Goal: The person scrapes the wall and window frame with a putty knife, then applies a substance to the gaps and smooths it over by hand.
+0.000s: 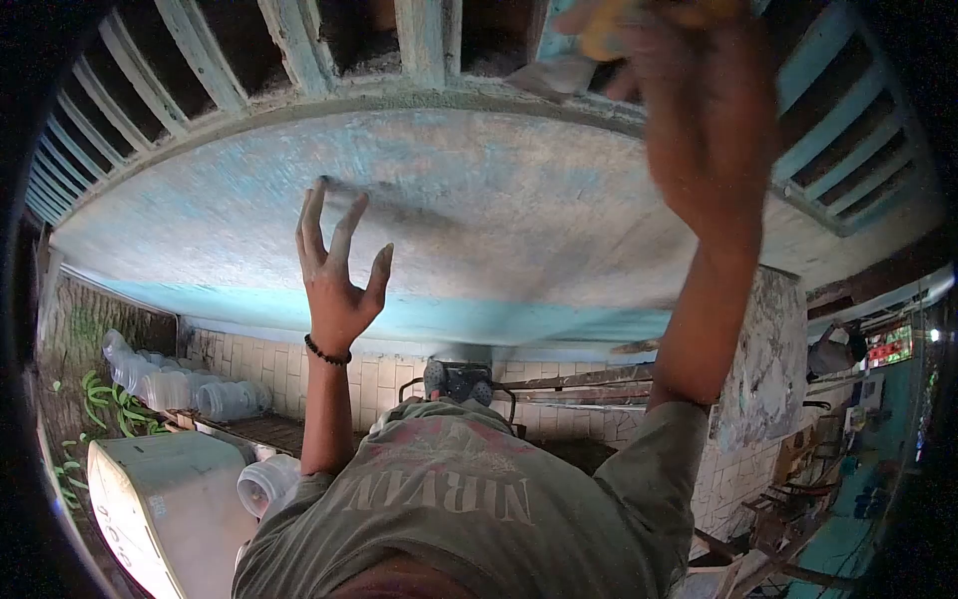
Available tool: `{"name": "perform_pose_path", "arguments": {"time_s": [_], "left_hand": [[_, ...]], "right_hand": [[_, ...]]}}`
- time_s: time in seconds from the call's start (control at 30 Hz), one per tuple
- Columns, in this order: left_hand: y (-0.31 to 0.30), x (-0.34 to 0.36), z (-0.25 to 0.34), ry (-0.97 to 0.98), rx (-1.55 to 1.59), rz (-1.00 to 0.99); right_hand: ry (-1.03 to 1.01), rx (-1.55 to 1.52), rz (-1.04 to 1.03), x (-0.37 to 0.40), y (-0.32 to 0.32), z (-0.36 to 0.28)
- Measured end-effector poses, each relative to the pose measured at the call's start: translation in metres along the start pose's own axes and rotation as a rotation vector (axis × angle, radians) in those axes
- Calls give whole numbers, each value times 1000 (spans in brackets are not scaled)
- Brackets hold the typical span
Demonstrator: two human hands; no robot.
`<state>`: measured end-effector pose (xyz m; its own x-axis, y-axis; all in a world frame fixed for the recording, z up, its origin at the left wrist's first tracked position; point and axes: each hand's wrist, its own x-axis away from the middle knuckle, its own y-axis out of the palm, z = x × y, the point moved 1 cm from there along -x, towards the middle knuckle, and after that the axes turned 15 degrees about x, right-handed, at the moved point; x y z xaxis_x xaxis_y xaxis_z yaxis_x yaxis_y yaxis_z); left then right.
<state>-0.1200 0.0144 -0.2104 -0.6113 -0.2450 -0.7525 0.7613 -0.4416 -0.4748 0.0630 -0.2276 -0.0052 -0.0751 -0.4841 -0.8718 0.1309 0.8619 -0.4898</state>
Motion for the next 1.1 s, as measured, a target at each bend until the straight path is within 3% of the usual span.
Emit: {"name": "perform_pose_path", "arguments": {"time_s": [0.17, 0.37, 0.47, 0.57, 0.87, 0.97, 1.1], "left_hand": [[9, 10, -12, -63, 95, -56], [8, 15, -20, -65, 100, -114], [9, 17, -21, -61, 107, -113], [7, 16, -22, -54, 112, -121], [-1, 14, -20, -76, 109, -176], [0, 14, -20, -84, 104, -175], [0, 14, -18, -80, 126, -163]], "right_hand": [[13, -235, -101, -9, 19, -3], [132, -14, -202, 3, 34, 2], [76, 137, -120, 4, 43, -16], [40, 3, -56, -1, 46, -27], [-58, 121, -93, -3, 61, -25], [-15, 34, -16, -11, 62, -26], [-35, 210, -46, -11, 67, -20]]}}
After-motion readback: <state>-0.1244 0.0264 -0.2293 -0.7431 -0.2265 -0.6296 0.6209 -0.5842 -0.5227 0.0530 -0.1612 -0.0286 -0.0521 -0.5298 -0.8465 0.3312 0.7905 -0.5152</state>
